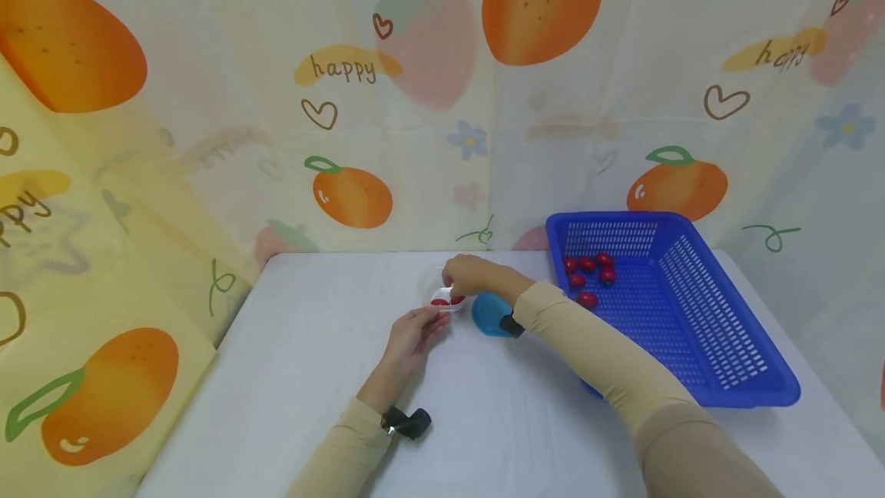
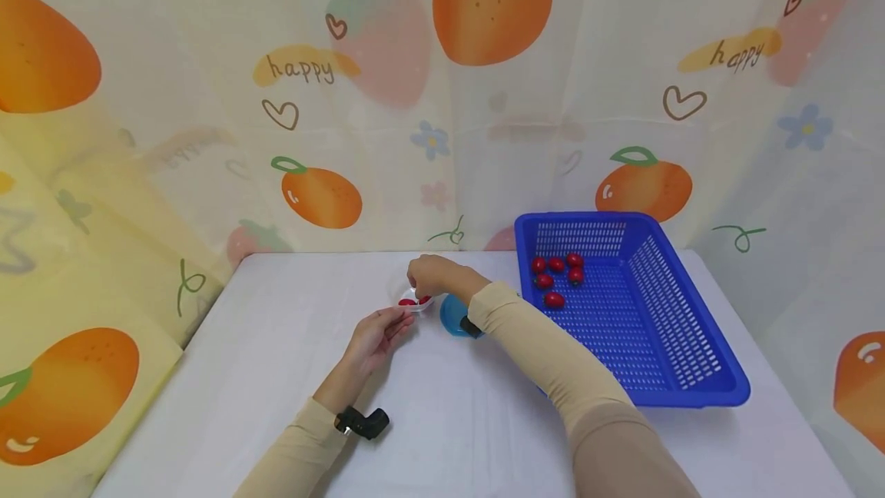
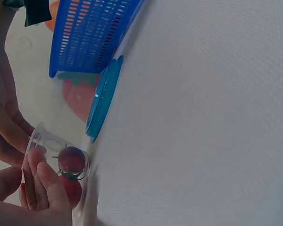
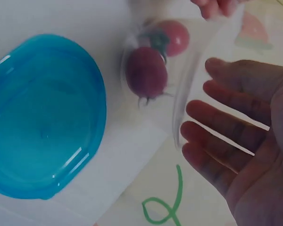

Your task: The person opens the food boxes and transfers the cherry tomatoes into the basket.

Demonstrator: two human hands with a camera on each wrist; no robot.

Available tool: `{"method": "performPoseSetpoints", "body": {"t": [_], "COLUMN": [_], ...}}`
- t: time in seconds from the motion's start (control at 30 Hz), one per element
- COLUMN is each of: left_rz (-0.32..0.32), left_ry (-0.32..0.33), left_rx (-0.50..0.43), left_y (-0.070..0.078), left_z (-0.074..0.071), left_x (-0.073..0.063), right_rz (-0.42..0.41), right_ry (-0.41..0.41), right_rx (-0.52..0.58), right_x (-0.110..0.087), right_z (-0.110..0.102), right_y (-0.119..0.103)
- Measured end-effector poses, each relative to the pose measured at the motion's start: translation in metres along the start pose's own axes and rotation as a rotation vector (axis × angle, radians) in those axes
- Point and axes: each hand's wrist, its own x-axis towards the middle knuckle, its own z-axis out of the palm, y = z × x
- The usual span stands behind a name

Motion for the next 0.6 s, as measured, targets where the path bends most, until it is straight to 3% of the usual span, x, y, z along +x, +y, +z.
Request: {"method": "performPoseSetpoints", "body": {"t": [0.23, 0.6], "left_rz": [0.011, 0.015], "left_ry": [-0.011, -0.012], "left_rx": [-0.031, -0.022], "left_y": [0.000, 0.000], "left_z": [0.000, -0.002], "left_x": [0.000, -0.001], "right_rz": [0.057, 0.098], "right_ry": [-0.047, -0.068], "right_rx": [-0.119, -0.165], "right_x": [0.010, 0.023], "right_z": [0.008, 0.022], "right_y": [-0.011, -0.012]}}
